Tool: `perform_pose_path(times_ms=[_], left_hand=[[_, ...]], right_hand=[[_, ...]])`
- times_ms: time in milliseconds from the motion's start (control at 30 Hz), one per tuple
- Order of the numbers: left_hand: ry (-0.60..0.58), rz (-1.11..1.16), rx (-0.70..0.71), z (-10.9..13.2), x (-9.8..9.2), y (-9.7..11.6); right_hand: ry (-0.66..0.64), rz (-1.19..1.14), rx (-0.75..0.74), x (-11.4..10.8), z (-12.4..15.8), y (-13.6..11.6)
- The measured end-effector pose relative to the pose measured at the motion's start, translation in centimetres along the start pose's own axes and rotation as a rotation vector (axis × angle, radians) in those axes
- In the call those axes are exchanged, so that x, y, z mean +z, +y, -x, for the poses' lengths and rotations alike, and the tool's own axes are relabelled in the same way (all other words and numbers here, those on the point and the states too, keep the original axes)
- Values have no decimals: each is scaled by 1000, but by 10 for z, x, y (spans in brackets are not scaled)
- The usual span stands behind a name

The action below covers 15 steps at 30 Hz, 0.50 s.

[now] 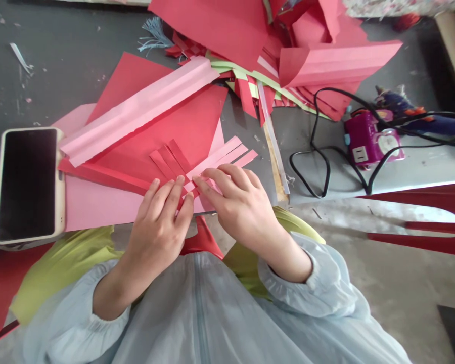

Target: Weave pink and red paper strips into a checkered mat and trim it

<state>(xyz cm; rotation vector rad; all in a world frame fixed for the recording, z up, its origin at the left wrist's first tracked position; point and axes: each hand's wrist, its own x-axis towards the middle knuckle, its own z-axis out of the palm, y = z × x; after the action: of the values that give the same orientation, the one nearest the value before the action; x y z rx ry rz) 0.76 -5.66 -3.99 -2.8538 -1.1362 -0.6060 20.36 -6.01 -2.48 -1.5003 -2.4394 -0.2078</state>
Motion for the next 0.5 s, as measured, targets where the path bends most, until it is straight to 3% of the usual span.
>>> perform_pose_path(times_ms=[500], left_hand=[[28, -103, 5, -9, 3, 4]], right_hand=[[58, 59, -18, 4, -4, -3]])
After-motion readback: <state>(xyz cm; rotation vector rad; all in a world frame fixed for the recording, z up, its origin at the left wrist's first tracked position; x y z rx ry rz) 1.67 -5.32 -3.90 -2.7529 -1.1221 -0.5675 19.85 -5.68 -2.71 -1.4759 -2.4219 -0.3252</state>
